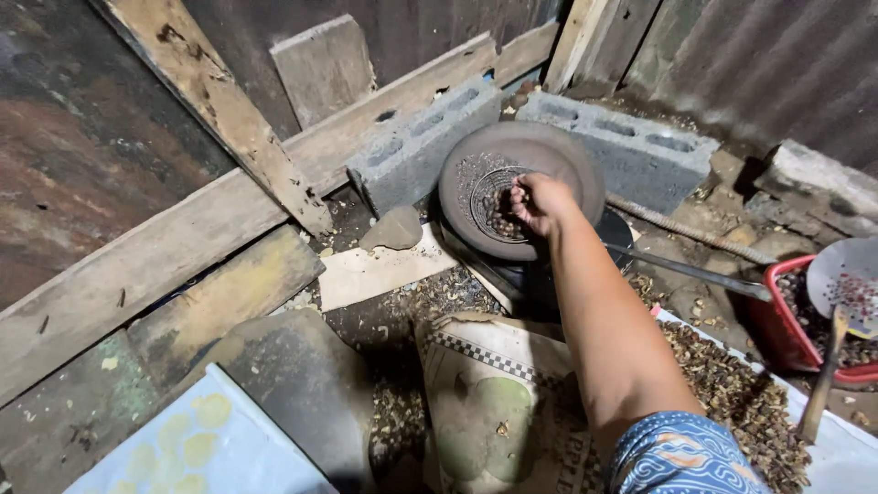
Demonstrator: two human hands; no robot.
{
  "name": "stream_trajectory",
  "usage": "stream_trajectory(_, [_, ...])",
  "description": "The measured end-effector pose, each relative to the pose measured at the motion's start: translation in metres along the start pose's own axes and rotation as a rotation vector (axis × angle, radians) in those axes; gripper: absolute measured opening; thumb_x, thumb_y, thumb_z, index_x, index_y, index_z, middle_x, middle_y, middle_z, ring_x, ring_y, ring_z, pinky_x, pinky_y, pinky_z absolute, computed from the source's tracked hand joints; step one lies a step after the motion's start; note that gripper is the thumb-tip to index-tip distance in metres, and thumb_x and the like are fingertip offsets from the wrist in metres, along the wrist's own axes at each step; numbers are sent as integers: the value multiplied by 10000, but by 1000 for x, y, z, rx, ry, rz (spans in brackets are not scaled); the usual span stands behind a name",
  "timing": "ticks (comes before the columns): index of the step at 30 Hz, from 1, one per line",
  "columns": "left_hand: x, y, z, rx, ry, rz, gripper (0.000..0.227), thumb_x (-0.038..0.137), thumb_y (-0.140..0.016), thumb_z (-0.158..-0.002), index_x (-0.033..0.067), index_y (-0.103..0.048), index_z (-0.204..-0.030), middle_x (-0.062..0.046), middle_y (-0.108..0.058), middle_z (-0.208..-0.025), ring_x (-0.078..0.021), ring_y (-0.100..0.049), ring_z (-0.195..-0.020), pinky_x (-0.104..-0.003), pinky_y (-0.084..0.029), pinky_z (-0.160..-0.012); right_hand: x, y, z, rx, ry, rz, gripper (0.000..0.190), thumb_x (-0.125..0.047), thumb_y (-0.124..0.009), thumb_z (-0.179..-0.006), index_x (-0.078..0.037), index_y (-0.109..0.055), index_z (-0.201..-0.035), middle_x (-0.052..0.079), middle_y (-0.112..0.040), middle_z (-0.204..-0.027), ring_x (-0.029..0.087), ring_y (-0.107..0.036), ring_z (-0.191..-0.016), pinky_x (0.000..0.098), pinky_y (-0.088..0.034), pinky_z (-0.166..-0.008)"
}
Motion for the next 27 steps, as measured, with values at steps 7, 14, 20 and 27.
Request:
stream_trajectory(7, [213, -95, -133, -116, 397, 1215, 510, 481, -507, -964, 118, -637, -1299, -79, -724, -1161, -235, -670, -1046, -417, -516, -918, -28, -36, 222, -615, 17, -251, 159, -118, -524, -1017, -23, -651, -1007, 106, -713, -912, 195, -695, -756, 333, -585, -669])
stream_trajectory(14, [62, -205, -132, 20, 205, 1563, 217, 273, -657, -1101, 83, -731, -1027, -88, -692, -931, -213, -624, -754, -326, -466, -607, -18, -4, 430, -427, 1138, 708, 355, -151, -626, -910, -13, -659, -1235, 243, -652, -1288, 409, -672, -1059, 417, -564, -873])
stream_trajectory(20, [232, -166, -81, 253, -500, -27, 100, 138, -689, -938, 84, -702, -1022, -98, -641, -974, -317, -626, -964, -408, -524, -824, 29, 78, 438, -136, 741, 1112, 373, -247, -707, -932, -102, -625, -1266, 164, -580, -1363, 398, -616, -1160, 458, -543, -912])
stream_trajectory(27, [247, -167, -57, 240, -646, -384, 268, 75, -750, -802, 85, -710, -1067, -90, -647, -1101, -357, -582, -1102, -471, -460, -1007, 50, 89, 377, -320, 532, 920, 557, -280, -783, -846, -177, -615, -1368, 228, -584, -1348, 403, -642, -1137, 435, -554, -954])
Point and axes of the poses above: each hand's wrist, its own z-axis away from the middle knuckle, its own y-axis out of the back of the hand, x = y × z, the point moved 6 cm from there along -z, towards the middle knuckle
